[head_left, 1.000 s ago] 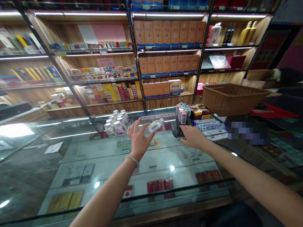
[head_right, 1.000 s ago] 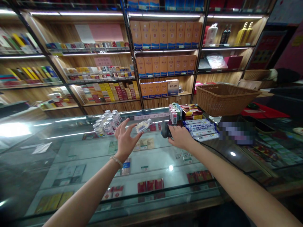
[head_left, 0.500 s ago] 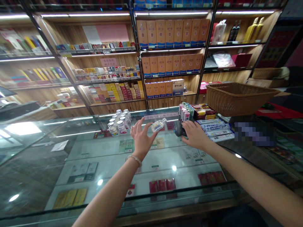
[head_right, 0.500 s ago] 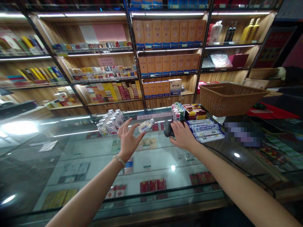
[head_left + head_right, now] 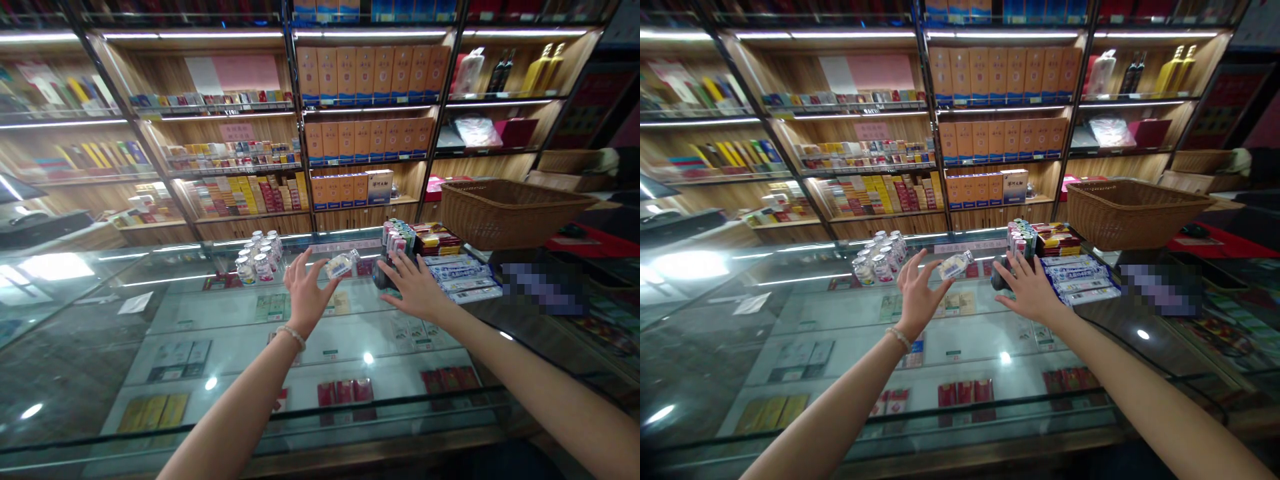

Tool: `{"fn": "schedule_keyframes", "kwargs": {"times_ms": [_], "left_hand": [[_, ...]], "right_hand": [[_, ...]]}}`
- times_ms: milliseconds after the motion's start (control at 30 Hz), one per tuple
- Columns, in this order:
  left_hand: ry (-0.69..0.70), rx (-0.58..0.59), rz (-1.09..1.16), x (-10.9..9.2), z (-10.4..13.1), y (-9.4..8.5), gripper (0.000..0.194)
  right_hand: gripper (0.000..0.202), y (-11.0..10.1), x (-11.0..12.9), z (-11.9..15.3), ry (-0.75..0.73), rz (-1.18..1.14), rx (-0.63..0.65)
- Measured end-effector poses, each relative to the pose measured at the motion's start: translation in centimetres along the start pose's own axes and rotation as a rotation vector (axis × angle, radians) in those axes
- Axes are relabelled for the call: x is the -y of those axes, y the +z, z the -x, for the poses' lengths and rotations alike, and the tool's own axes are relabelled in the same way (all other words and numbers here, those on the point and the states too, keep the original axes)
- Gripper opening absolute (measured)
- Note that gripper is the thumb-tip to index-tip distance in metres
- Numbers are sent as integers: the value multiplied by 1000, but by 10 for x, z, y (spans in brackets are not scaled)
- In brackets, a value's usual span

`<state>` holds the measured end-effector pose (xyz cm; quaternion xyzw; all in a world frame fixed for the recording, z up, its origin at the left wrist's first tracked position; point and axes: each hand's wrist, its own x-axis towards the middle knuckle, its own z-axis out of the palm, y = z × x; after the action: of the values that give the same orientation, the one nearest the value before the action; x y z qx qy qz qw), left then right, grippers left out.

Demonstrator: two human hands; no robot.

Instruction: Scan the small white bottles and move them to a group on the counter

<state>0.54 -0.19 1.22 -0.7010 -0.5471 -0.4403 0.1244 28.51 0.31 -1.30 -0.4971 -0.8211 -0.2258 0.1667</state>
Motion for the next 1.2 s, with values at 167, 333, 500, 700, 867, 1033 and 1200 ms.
{"fn": "schedule_keyframes", "kwargs": {"times_ms": [167,333,500,700,867,1033,1200], "left_hand": [[1,-10,10,1,0,0,37],[2,-12,38,0,0,2,37],[-14,2,85,-1,2,3,37],[-9,50,121,-3,3,3,37],[5,128,84,-6,5,5,36],[37,255,72,-9,9,7,37],[43,285,56,-15,9,3,47]], "right_hand": [[74,-14,3,-9,10,-43,-37],[71,-36,15,-39,69,-237,-97],[58,-35,32,-67,162,-442,-94],[47,-16,38,-66,193,-541,-111],[44,-11,28,-58,156,-647,-156],[41,-13,27,-56,140,-752,-198],[34,-20,39,-56,246,-726,-242]]}}
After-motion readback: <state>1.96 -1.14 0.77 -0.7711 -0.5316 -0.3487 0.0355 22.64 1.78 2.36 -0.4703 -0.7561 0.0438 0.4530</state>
